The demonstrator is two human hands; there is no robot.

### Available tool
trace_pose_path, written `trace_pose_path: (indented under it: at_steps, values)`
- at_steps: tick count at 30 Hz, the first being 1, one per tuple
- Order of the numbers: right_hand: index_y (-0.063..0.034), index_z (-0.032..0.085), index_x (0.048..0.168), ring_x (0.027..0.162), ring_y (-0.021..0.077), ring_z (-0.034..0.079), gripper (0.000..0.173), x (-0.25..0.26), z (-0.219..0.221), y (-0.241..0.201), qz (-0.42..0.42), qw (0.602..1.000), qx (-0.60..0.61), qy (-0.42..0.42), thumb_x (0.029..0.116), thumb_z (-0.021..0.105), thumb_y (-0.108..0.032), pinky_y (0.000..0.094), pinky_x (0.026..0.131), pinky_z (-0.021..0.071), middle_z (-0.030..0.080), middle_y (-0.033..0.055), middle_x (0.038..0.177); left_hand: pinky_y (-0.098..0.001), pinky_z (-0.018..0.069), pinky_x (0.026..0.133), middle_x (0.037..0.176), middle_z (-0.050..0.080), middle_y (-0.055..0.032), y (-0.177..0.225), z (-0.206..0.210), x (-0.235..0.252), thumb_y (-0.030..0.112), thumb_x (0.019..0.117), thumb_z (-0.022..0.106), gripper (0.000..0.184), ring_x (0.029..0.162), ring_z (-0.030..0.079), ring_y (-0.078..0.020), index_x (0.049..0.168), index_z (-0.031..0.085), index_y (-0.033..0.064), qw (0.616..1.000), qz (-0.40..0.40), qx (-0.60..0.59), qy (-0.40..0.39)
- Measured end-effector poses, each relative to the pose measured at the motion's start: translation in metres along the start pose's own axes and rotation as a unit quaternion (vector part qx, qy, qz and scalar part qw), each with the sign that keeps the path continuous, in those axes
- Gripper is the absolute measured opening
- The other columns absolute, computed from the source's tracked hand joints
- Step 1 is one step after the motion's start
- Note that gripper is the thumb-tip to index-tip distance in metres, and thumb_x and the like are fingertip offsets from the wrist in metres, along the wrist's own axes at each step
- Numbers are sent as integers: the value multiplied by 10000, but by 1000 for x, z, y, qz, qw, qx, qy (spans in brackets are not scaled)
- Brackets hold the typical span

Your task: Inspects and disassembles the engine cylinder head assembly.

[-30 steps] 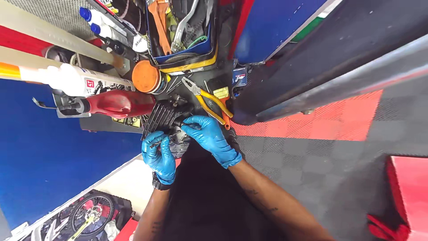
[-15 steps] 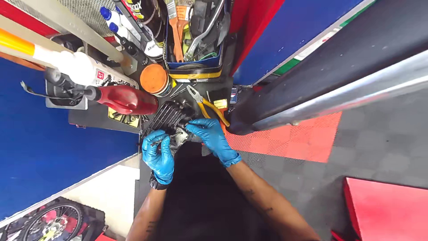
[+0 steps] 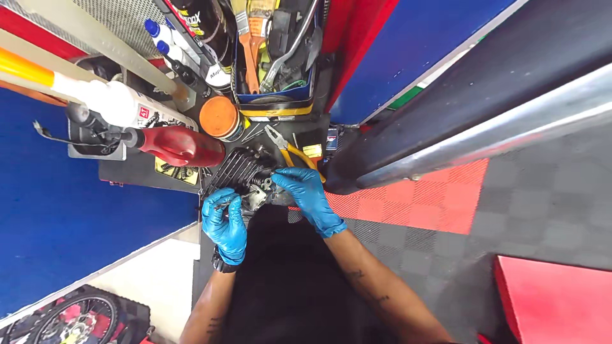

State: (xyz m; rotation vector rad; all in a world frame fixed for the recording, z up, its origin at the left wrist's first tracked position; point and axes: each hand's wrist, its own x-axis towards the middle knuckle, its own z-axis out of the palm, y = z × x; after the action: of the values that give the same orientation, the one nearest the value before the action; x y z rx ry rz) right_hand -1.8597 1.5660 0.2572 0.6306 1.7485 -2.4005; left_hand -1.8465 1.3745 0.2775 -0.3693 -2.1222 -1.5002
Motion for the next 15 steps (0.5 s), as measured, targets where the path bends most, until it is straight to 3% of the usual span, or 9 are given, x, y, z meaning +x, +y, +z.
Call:
trace_pose_path:
  at_steps: [15]
  values:
    - [-14,785,987,773,60,701,109,5,-22,-10,-23,997,35,64,880,780,-33,218,723,588,764,43,877,-309,570,953,1113,715,4,2,-2,1,67,954,689,89,1093,670,-141,995,751,116,1000,-3,11,-22]
